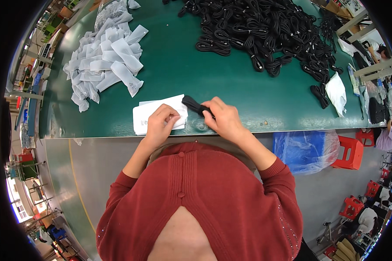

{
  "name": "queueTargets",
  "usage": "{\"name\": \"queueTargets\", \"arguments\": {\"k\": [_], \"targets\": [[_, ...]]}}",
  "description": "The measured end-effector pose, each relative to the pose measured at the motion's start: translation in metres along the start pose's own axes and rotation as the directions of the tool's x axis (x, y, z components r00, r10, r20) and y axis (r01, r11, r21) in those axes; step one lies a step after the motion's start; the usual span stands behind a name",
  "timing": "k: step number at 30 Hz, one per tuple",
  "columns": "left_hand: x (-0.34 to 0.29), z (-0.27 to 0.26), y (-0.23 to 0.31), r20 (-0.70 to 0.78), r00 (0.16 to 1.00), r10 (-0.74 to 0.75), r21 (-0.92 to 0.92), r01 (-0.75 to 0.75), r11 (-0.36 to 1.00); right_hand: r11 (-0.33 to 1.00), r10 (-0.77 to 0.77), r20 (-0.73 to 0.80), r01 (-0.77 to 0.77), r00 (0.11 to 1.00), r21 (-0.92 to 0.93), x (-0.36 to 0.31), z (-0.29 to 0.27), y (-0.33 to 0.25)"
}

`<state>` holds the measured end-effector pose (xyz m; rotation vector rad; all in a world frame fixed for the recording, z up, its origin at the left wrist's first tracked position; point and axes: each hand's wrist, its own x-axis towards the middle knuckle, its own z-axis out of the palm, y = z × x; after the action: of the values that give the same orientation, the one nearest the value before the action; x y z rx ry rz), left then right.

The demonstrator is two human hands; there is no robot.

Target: The person repeatedly picks up black cables from a pile on a green table, places them into small white paper bags, and sets the filled bags aside. The process is repetitive and involves handling the cables and bags by hand.

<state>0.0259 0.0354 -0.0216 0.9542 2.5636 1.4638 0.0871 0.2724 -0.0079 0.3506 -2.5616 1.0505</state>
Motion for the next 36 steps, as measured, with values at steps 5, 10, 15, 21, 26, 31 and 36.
{"name": "queueTargets", "arguments": {"k": [5, 10, 15, 21, 26, 31, 36], "targets": [[-0.001, 0.001, -0.006, -0.032, 0.986, -0.162, -0.197, 0.153, 0.968, 0.975, -0.195, 0.037, 0.198, 0.980, -0.106, -0.007, -0.002, -0.006], [0.001, -0.002, -0.007, -0.028, 0.981, -0.193, -0.264, 0.179, 0.948, 0.942, -0.274, 0.115, 0.290, 0.955, -0.170, -0.004, -0.008, -0.009], [0.003, -0.006, 0.005, 0.015, 1.000, -0.008, -0.167, 0.010, 0.986, 0.949, 0.108, 0.274, -0.181, 0.956, 0.259, -0.001, -0.003, -0.005], [0.009, -0.018, 0.016, -0.015, 0.997, 0.077, -0.121, -0.078, 0.990, 0.024, 0.363, 0.754, -0.814, 0.548, 0.580, 0.003, -0.008, 0.007], [0.014, -0.017, 0.017, 0.002, 0.983, 0.186, -0.020, -0.186, 0.982, 0.176, 0.418, 0.720, -0.827, 0.554, 0.535, 0.003, 0.004, -0.012], [0.021, -0.022, 0.019, -0.043, 0.980, 0.197, 0.025, -0.196, 0.980, 0.957, -0.035, 0.036, 0.024, 0.999, 0.290, 0.008, 0.012, -0.024], [0.036, -0.032, 0.024, -0.085, 0.994, 0.072, -0.119, -0.082, 0.989, 0.930, -0.244, -0.110, 0.264, 0.964, 0.255, 0.033, 0.013, -0.020]]}}
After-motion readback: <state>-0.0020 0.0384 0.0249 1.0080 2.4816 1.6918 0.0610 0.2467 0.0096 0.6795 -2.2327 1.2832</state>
